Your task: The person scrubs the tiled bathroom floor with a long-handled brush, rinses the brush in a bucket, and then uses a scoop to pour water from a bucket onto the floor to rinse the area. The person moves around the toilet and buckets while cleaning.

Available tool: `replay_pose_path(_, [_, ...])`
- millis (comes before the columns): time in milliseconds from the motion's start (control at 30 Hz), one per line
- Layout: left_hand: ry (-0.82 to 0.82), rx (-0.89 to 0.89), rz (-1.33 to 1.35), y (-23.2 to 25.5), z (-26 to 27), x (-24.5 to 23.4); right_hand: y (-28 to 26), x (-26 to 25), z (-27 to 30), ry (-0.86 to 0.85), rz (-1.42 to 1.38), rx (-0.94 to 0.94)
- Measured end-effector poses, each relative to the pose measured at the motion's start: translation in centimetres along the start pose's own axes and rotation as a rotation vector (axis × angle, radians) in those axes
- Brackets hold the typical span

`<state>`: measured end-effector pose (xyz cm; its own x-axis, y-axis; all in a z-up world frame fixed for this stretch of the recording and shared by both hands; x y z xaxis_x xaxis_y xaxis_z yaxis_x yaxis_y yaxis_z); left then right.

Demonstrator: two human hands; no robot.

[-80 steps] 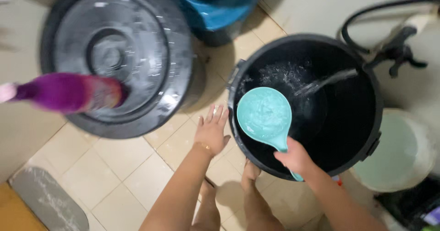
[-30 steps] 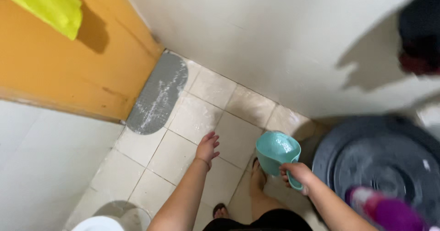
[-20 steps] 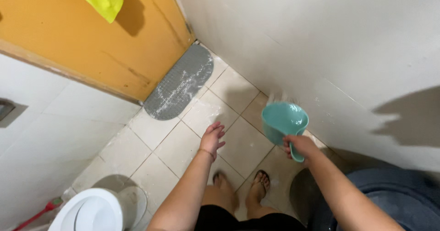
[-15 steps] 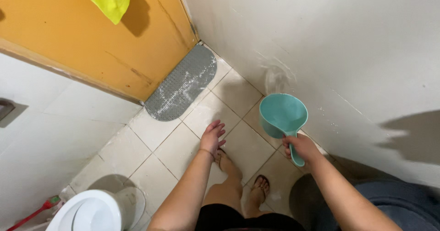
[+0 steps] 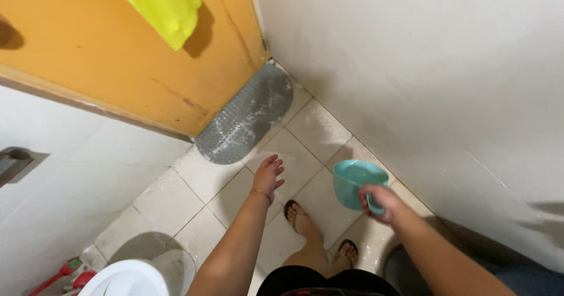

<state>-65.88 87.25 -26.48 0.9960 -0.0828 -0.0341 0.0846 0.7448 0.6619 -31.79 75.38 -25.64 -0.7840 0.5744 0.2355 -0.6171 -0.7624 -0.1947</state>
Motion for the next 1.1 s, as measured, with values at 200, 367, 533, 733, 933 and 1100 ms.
replay_pose_path(200, [0.035,0.003,0.019,5.1,0.7,-2.9,-9.5,11.0,0.4,-0.129,-0.033,-0.052])
replay_pose_path(367, [0.036,0.033,0.078,6.9,0.6,-4.6,-11.7,16.2,2.9,-0.267,0.015,-0.199])
replay_pose_path(533, [0.056,0.026,0.157,4.7,0.1,-6.4,-9.4,14.2,2.2,-0.191,0.015,-0.219])
replay_pose_path(733, [0.112,-0.053,0.229,0.9,0.6,-7.9,-7.1,11.8,-2.6,-0.155,-0.105,0.002])
replay_pose_path(933, [0.201,-0.059,0.348,-0.1,0.5,-9.7,-10.2,15.3,-9.0,0.052,-0.091,0.091])
replay_pose_path(1100, [0.298,-0.07,0.381,1.7,0.7,-10.5,-15.6,21.1,-15.1,0.079,0.302,0.024])
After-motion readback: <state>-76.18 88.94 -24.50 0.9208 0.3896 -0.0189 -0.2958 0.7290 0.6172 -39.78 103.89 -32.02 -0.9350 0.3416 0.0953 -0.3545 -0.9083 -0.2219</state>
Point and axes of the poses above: each hand's wrist, its own z-axis away from the middle knuckle, its own x-axis out of the palm, y = z × x, the point moved 8 cm from there along -z, towards the middle knuckle, and after that the axes turned 15 degrees about -z, right-handed, at the moved point
